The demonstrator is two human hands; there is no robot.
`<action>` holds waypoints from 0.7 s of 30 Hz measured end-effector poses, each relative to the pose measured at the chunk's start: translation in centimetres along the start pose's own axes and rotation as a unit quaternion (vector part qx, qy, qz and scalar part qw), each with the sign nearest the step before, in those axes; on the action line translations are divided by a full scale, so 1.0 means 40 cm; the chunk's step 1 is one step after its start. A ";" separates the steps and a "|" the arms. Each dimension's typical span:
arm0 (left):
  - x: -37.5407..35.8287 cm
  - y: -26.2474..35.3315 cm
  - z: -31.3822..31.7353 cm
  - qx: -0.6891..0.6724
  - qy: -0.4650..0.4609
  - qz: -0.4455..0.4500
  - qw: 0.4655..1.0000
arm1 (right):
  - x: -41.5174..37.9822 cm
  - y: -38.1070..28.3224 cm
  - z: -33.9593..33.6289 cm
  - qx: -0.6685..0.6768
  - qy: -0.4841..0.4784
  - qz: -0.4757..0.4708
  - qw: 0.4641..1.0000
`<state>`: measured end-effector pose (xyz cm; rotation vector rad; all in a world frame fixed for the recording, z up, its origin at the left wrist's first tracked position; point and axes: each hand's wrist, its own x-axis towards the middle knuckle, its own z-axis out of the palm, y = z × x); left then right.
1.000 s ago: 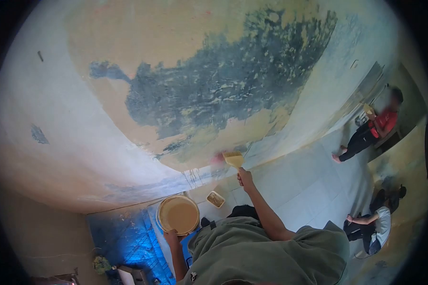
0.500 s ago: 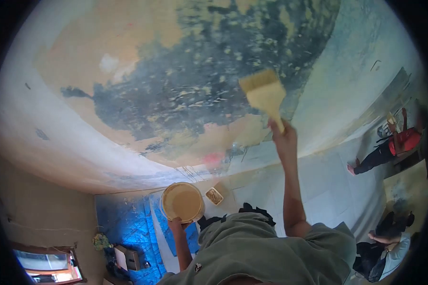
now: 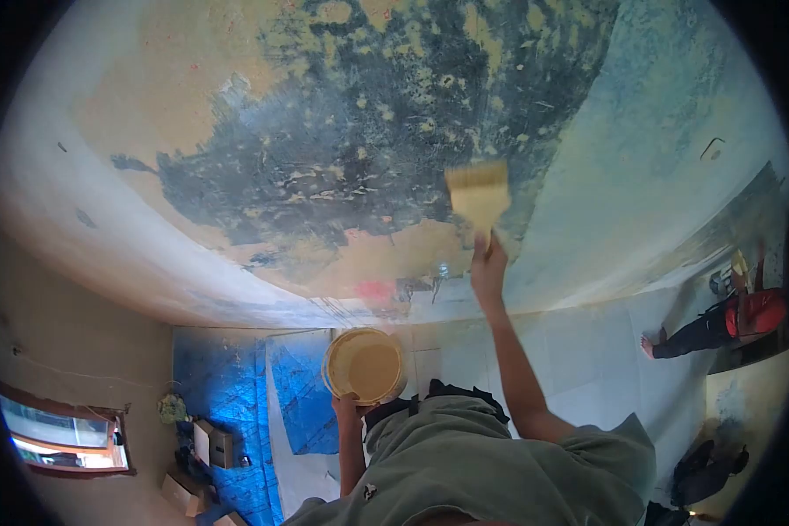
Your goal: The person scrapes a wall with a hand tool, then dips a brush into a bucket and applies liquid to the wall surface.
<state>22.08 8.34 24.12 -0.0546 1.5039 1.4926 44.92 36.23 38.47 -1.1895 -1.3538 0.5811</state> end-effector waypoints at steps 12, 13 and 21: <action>0.021 0.002 -0.122 0.022 -0.017 0.052 0.998 | -0.847 0.819 -0.423 -0.240 -0.324 0.457 0.793; 0.002 0.014 -0.128 0.026 -0.013 0.049 0.998 | -0.845 0.791 -0.438 -0.333 -0.335 0.379 0.796; 0.026 0.040 -0.206 0.074 -0.043 0.011 0.996 | -0.438 0.397 -0.295 -0.262 -0.070 0.396 0.878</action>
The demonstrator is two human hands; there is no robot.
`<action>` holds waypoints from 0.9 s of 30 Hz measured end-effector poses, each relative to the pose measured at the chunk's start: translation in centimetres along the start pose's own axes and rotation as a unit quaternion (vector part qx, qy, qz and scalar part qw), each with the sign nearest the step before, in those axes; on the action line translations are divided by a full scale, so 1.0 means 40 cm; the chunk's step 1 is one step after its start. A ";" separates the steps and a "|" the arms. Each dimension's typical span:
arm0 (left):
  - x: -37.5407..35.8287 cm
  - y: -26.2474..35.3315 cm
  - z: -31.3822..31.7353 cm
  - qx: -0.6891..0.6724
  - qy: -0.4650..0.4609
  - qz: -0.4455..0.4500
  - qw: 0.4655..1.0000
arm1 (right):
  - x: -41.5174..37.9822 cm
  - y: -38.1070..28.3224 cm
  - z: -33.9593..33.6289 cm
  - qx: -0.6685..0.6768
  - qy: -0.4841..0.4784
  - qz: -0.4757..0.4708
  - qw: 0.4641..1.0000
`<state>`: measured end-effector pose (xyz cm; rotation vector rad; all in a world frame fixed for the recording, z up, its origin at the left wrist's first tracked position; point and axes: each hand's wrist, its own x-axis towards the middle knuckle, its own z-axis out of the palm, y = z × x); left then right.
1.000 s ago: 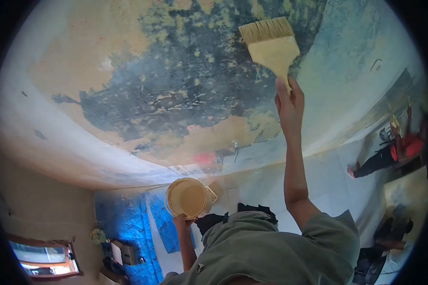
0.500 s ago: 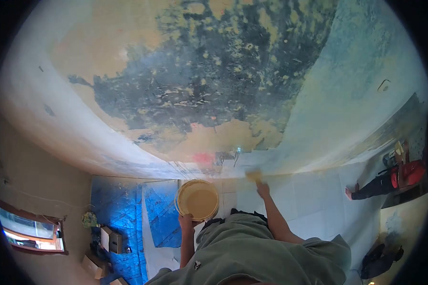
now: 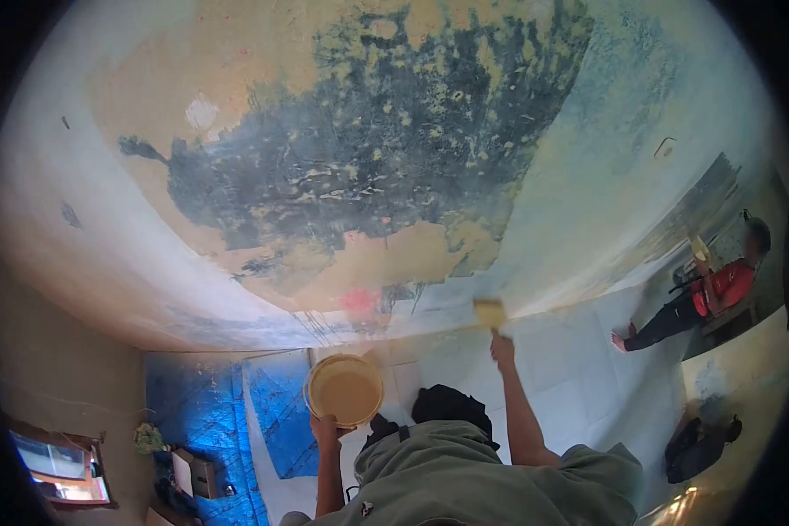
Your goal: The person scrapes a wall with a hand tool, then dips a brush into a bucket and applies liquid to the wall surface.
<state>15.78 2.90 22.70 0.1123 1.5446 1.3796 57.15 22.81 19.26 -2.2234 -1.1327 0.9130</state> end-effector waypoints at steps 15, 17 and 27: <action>-0.086 -0.116 0.094 -0.010 0.074 0.029 0.997 | 0.058 -0.807 -0.427 0.287 0.210 -0.435 0.827; -0.092 -0.127 0.131 -0.023 0.064 0.031 0.997 | 0.043 -0.749 -0.391 0.306 0.157 -0.447 0.826; -0.133 -0.183 0.366 -0.032 0.057 0.042 0.997 | 0.187 -0.085 -0.080 0.091 -0.061 -0.123 0.986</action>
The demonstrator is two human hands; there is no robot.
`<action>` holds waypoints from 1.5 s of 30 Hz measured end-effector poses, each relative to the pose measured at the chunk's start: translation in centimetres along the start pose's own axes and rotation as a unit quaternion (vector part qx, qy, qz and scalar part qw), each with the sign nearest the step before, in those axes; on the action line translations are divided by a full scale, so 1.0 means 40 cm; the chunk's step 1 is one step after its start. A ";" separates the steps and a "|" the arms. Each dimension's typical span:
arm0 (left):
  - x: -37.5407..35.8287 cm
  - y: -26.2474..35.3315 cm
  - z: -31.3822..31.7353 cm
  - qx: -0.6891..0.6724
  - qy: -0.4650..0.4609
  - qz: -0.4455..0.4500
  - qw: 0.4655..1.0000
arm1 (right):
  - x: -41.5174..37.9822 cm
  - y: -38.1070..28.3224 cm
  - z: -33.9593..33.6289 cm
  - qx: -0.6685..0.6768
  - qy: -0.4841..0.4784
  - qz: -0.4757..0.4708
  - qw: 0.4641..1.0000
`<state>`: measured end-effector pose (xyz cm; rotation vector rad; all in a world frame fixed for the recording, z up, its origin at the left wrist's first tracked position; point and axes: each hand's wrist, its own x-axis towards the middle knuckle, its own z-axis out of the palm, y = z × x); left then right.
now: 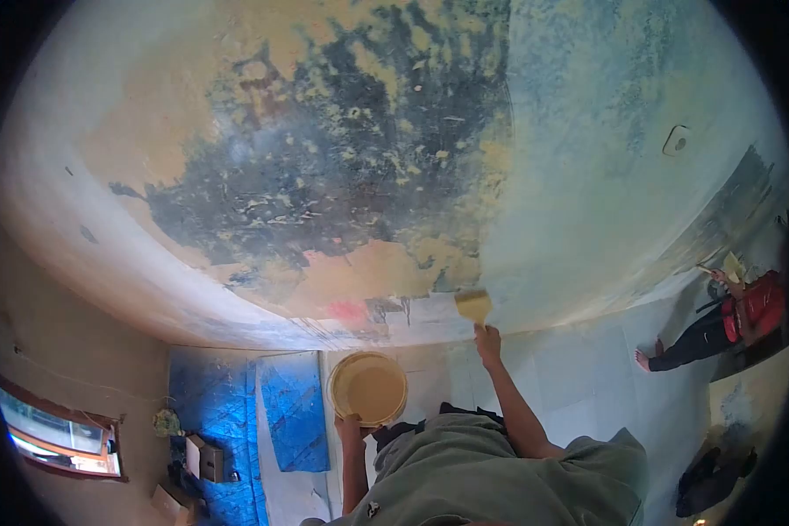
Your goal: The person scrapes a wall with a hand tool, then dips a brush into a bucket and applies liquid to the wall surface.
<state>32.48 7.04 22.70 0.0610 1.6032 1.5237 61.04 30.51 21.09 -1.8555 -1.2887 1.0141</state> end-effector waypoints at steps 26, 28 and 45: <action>-0.100 -0.013 0.201 0.014 -0.010 -0.043 0.999 | 0.027 -0.835 -0.429 0.403 -0.055 -0.283 0.869; -0.088 -0.026 0.190 -0.001 -0.002 -0.047 0.999 | 0.045 -0.746 -0.374 0.400 -0.075 -0.238 0.882; -0.122 -0.073 0.135 -0.038 -0.012 0.009 0.999 | 0.187 -0.063 -0.077 0.302 -0.124 0.139 0.935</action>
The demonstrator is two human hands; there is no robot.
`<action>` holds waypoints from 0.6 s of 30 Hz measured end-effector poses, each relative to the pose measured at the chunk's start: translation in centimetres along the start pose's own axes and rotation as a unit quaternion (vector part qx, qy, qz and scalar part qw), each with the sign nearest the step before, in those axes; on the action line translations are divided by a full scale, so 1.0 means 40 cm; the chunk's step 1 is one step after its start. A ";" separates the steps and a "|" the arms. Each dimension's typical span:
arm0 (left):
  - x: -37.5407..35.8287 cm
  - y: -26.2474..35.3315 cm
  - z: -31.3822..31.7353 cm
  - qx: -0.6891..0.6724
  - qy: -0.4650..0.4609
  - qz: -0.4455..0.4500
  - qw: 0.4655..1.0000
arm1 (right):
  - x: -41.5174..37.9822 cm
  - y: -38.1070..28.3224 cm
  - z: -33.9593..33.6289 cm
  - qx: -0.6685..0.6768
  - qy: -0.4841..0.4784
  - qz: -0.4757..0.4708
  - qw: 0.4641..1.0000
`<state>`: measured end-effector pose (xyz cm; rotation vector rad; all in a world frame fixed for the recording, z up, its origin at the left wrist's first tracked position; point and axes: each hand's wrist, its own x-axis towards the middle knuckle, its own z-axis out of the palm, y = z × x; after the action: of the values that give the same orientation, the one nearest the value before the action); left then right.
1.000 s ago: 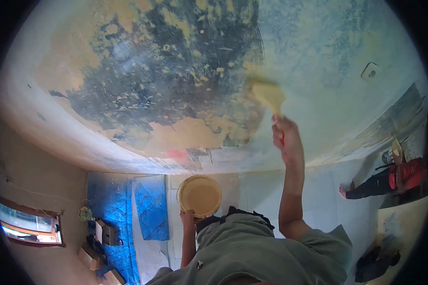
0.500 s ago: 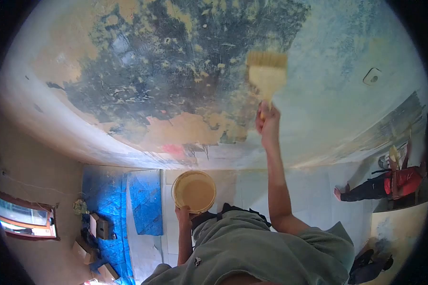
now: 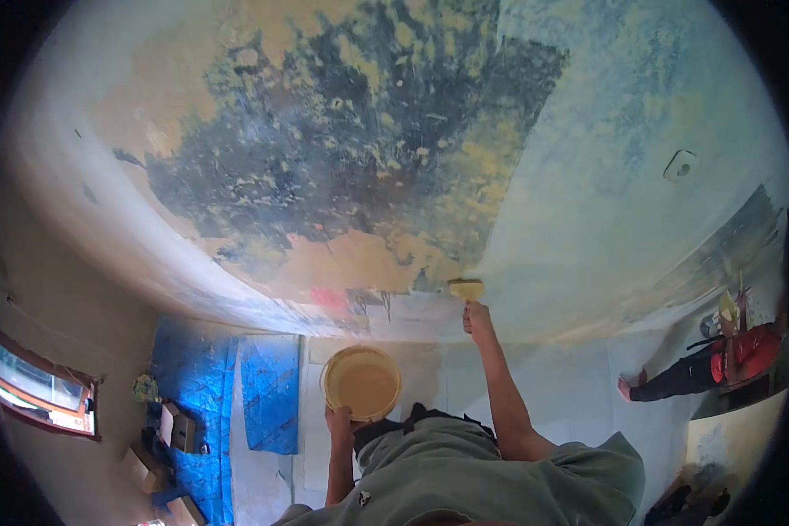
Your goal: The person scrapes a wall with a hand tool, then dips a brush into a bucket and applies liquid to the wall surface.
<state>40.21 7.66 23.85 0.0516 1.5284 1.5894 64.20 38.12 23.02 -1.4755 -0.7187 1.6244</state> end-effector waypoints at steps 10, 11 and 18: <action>0.027 -0.025 -0.049 0.035 0.029 -0.049 0.998 | -0.413 -0.509 0.079 -0.027 -0.126 -0.138 0.982; 0.028 -0.027 -0.049 0.033 0.034 -0.051 0.998 | -0.456 -0.560 0.091 -0.048 -0.131 -0.180 0.974; 0.028 -0.035 -0.030 0.034 0.023 0.001 0.999 | -0.582 -0.866 0.214 -0.021 -0.082 -0.460 0.884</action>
<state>39.62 7.17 21.81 0.0555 1.6186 1.5489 62.06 36.89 65.54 -0.7862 -1.3059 0.9762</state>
